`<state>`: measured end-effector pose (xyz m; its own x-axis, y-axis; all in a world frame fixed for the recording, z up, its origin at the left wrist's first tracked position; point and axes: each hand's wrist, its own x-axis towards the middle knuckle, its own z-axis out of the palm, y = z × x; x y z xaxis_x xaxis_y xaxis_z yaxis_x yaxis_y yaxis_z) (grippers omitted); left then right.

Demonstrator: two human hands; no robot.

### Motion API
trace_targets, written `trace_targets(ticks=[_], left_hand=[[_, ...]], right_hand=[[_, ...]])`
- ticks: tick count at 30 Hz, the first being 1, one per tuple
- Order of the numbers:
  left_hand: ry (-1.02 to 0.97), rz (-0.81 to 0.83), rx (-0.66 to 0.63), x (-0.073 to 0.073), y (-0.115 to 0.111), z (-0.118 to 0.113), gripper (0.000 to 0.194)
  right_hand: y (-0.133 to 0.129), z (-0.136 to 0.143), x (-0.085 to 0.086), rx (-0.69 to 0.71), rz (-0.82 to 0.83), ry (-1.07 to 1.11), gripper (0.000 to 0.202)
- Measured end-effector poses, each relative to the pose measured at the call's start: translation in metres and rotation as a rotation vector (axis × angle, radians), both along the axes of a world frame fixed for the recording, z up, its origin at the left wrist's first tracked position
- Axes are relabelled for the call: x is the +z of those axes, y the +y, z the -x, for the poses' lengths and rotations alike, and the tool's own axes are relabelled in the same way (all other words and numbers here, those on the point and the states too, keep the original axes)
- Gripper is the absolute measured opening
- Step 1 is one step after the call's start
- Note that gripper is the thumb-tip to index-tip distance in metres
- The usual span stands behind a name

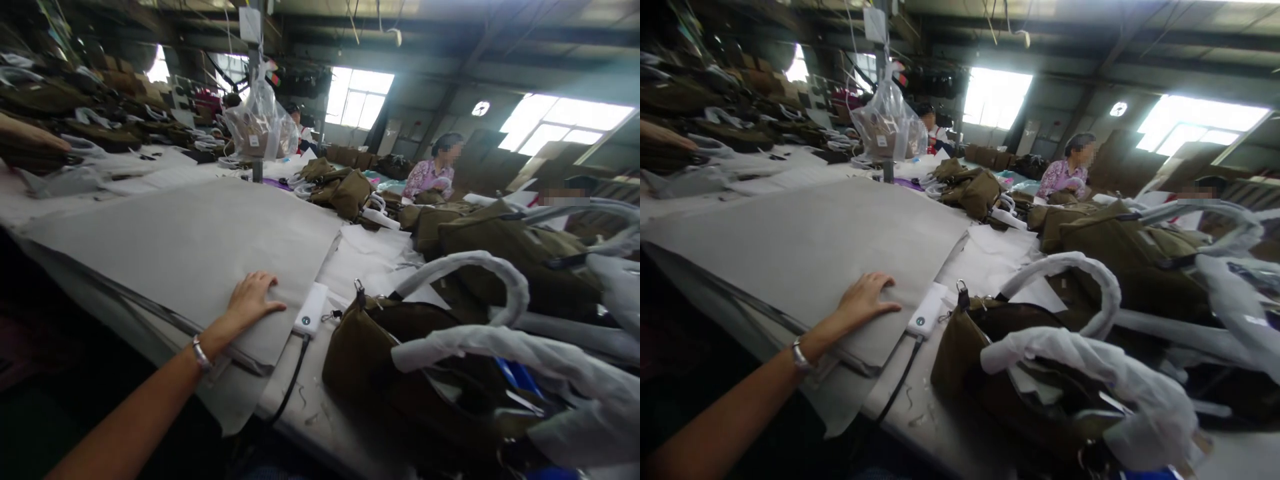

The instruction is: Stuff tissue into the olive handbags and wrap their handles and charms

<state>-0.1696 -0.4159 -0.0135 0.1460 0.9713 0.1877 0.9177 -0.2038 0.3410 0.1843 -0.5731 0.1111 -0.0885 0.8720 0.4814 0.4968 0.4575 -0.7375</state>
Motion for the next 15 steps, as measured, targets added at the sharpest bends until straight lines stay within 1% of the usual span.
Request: trace_targets(ticks=[1,2,3,4,5,6,8,9,10,11,12,13,14,15], left_hand=[[0.001,0.014,0.011,0.000,0.002,-0.001,0.047],[-0.002,0.026,0.019,0.001,0.003,-0.002,0.045],[-0.010,0.035,0.024,0.001,0.005,-0.002,0.043],[-0.023,0.045,0.026,0.001,0.006,-0.002,0.040],[-0.042,0.054,0.027,0.001,0.007,-0.001,0.036],[-0.065,0.063,0.027,0.001,0.008,0.000,0.033],[-0.124,0.076,0.024,0.002,0.010,0.004,0.031],[-0.157,0.080,0.019,0.003,0.010,0.007,0.033],[-0.191,0.083,0.011,0.005,0.010,0.009,0.035],[-0.224,0.084,-0.001,0.008,0.010,0.012,0.037],[-0.258,0.088,-0.016,0.011,0.008,0.016,0.039],[-0.290,0.095,-0.033,0.015,0.005,0.019,0.040],[-0.319,0.104,-0.050,0.020,0.000,0.022,0.040],[-0.347,0.116,-0.068,0.025,-0.007,0.025,0.041]], right_hand=[[0.002,0.000,0.012,0.085,0.092,0.014,0.053],[0.002,-0.001,0.021,0.210,0.222,0.037,0.053],[-0.001,-0.003,0.023,0.312,0.320,0.077,0.056],[-0.007,-0.002,0.018,0.404,0.412,0.125,0.061],[-0.015,0.003,0.005,0.455,0.439,0.187,0.067],[-0.025,0.011,-0.015,0.382,0.358,0.281,0.061],[-0.043,0.039,-0.067,0.401,0.365,0.286,0.042],[-0.048,0.056,-0.095,0.404,0.372,0.293,0.041],[-0.050,0.073,-0.120,0.426,0.424,0.349,0.043],[-0.048,0.088,-0.141,0.400,0.506,0.435,0.046],[-0.042,0.102,-0.156,0.388,0.544,0.527,0.053],[-0.033,0.114,-0.166,0.380,0.582,0.619,0.059],[-0.023,0.123,-0.171,0.364,0.610,0.715,0.066],[-0.012,0.132,-0.172,0.356,0.626,0.808,0.072]])
